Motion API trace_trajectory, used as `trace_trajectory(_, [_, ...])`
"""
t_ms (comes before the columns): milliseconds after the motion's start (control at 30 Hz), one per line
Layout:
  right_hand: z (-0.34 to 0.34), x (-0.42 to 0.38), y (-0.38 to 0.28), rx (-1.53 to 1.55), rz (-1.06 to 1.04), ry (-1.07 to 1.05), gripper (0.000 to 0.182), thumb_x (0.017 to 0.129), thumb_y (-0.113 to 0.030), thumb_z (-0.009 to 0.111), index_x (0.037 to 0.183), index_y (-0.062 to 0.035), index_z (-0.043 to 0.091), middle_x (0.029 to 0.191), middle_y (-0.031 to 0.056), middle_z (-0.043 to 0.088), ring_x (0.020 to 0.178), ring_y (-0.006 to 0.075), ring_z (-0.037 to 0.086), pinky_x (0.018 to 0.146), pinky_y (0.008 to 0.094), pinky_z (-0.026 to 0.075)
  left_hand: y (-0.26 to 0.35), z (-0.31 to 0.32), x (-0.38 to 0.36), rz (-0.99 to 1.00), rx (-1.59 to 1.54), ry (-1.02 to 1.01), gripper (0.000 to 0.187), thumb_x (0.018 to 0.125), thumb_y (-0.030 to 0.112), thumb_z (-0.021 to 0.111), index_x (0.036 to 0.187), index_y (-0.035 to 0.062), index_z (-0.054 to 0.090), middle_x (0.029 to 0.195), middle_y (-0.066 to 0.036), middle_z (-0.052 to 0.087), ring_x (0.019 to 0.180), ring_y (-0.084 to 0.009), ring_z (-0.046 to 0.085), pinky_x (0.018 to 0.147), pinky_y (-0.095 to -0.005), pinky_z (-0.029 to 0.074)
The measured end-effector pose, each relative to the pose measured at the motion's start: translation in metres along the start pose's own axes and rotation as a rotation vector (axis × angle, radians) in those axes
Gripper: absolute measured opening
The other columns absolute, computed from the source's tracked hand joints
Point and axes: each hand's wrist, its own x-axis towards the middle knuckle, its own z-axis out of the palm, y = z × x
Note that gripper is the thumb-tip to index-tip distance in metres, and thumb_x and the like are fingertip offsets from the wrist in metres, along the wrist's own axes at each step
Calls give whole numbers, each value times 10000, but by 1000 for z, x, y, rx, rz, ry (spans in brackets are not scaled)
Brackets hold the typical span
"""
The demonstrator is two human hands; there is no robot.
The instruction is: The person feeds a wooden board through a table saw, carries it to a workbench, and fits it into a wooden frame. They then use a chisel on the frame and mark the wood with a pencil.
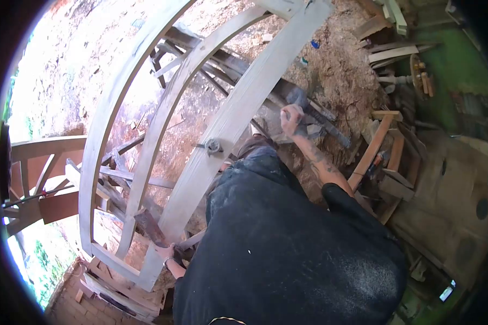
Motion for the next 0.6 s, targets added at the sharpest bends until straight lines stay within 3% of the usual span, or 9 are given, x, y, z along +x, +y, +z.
trace_trajectory(33, [-4, 2, 21, -21, -5, -1, 104, 803, -92, 638, 886, -78, 578, 822, 95, 605, 835, 319, 603, 747, 412, 479, 18, 4, -13, -55, 102, 111, 1087, 638, 236, 885, 1473, -43, 247, 1450, -292, 373, 1355, -447, 346, 1138, -511, 312])
trace_trajectory(133, [-19, 10, 77, -130, 207, -130, 203, 771, -140, 682, 939, -89, 579, 852, 82, 591, 869, 316, 599, 780, 435, 473, 82, 25, -61, -9, -126, 476, 934, 723, 228, 828, 1453, -33, 305, 1437, -293, 387, 1343, -439, 365, 1121, -514, 325])
trace_trajectory(167, [-15, 2, 113, -270, 176, -119, 438, 733, -243, 738, 1109, -95, 567, 1035, 120, 583, 1014, 342, 570, 886, 488, 442, 95, 53, -66, -22, -259, 564, 818, 783, 239, 780, 1422, -40, 351, 1392, -290, 428, 1284, -418, 423, 1092, -497, 351])
trace_trajectory(267, [-35, 18, 121, -284, 371, -373, 725, 709, -339, 766, 1325, -96, 469, 1250, 165, 503, 1192, 386, 480, 993, 536, 379, 157, 121, -94, -427, -885, 95, 773, 805, 287, 743, 1407, -29, 375, 1370, -271, 451, 1252, -403, 441, 1080, -488, 359])
trace_trajectory(300, [-52, 34, 109, -274, 514, -611, 920, 707, -395, 774, 1457, -99, 333, 1380, 199, 419, 1297, 409, 396, 1068, 552, 316, 186, 143, -101, -472, -1122, -92, 771, 806, 296, 734, 1408, -26, 376, 1372, -269, 451, 1254, -401, 440, 1080, -489, 358])
trace_trajectory(400, [-51, 23, 121, -404, 424, -673, 937, 707, -428, 774, 1461, -81, 337, 1418, 212, 402, 1334, 417, 371, 1092, 573, 287, 279, 170, -113, -555, -1550, -496, 764, 809, 323, 706, 1409, -18, 380, 1378, -261, 450, 1260, -398, 438, 1082, -492, 356])
trace_trajectory(533, [-42, 21, 148, -406, 461, -746, 984, 723, -489, 771, 1480, -53, 317, 1413, 232, 431, 1345, 417, 379, 1114, 596, 246, 351, 156, -103, -488, -1700, -562, 757, 814, 359, 670, 1411, -6, 384, 1387, -250, 449, 1267, -394, 435, 1085, -495, 352])
trace_trajectory(600, [-38, 14, 160, -386, 495, -713, 916, 762, -471, 751, 1463, -46, 343, 1395, 227, 456, 1332, 416, 393, 1091, 608, 277, 368, 142, -96, -460, -1704, -555, 754, 816, 378, 652, 1413, -1, 387, 1391, -244, 448, 1271, -392, 433, 1087, -497, 350])
